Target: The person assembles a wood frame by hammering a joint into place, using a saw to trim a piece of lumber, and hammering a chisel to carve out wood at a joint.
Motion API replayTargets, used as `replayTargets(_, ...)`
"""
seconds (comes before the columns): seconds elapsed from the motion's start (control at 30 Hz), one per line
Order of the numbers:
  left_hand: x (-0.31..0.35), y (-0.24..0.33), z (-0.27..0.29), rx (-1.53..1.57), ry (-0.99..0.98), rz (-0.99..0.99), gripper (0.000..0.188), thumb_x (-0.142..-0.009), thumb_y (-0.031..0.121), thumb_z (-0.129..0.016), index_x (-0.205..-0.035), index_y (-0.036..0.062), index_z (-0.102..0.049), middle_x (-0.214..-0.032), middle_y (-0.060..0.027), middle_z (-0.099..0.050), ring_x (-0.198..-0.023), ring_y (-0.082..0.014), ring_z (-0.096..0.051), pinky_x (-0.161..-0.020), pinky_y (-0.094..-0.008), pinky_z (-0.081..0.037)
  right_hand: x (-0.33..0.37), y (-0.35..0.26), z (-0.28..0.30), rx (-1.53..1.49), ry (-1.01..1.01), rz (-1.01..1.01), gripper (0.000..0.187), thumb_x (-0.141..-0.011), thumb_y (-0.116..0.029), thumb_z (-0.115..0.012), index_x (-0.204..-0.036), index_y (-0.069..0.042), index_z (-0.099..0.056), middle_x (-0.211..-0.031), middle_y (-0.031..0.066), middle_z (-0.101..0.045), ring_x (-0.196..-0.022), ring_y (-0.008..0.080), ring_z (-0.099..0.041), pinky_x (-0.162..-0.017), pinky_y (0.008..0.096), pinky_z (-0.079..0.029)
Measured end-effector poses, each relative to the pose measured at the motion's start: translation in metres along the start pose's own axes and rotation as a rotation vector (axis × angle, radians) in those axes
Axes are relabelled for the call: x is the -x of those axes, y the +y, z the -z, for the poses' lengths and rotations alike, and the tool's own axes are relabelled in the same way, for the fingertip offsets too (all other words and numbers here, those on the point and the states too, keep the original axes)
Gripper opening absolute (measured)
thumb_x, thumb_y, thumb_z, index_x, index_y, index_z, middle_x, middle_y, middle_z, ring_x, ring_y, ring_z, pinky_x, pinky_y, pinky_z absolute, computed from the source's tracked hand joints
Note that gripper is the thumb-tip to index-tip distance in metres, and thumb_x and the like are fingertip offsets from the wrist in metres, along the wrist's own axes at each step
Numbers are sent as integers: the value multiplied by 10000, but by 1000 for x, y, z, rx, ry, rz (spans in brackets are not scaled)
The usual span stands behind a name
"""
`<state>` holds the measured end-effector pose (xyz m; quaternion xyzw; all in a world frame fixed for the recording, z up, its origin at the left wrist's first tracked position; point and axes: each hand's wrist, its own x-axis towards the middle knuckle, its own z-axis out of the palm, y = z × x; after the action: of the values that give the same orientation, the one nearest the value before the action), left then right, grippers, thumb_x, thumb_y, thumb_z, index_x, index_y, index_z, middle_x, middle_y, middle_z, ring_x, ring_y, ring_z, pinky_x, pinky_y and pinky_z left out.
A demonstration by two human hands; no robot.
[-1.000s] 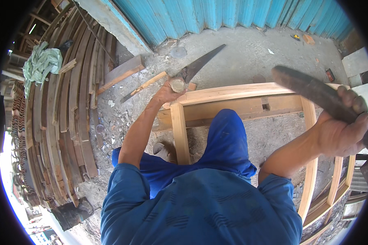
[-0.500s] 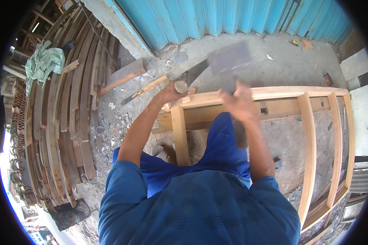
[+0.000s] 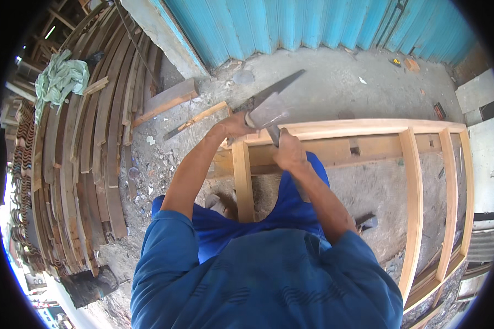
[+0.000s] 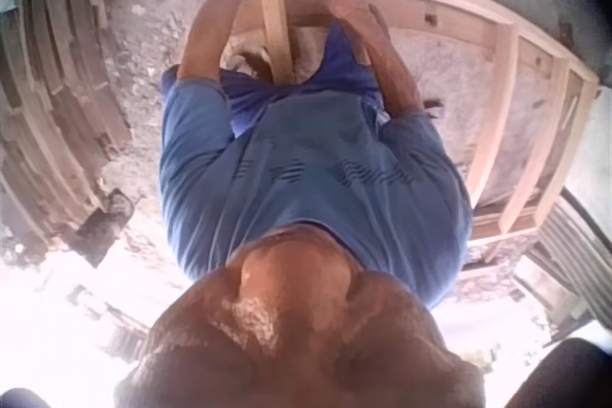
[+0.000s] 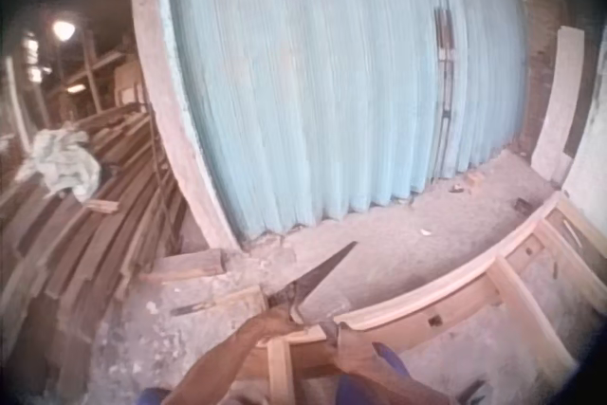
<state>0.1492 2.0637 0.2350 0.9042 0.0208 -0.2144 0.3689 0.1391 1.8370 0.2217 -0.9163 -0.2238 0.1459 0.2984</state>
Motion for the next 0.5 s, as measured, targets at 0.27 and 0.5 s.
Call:
replayTargets(0.27,5,-40,-5,-128,38,118,794,-807,401,-783,-1341,-103,-480,-1306,-261,-595,-1233,-346,-572,-1057,-376,-429,42,-36,155,-494,620,62,292,-886,-270,-713,-1003,-17,-625,-647,8,-591,-586,91,-530,-592,280,-452)
replayTargets(0.5,9,-35,-7,-77,5,117,919,-774,479,-799,-1391,-84,-418,-1331,-271,-572,-1246,-346,-560,-1056,-380,-432,6,-49,181,-528,1319,525,199,-935,-164,-569,-860,17,-603,-669,106,-646,-582,201,-600,-699,371,-523)
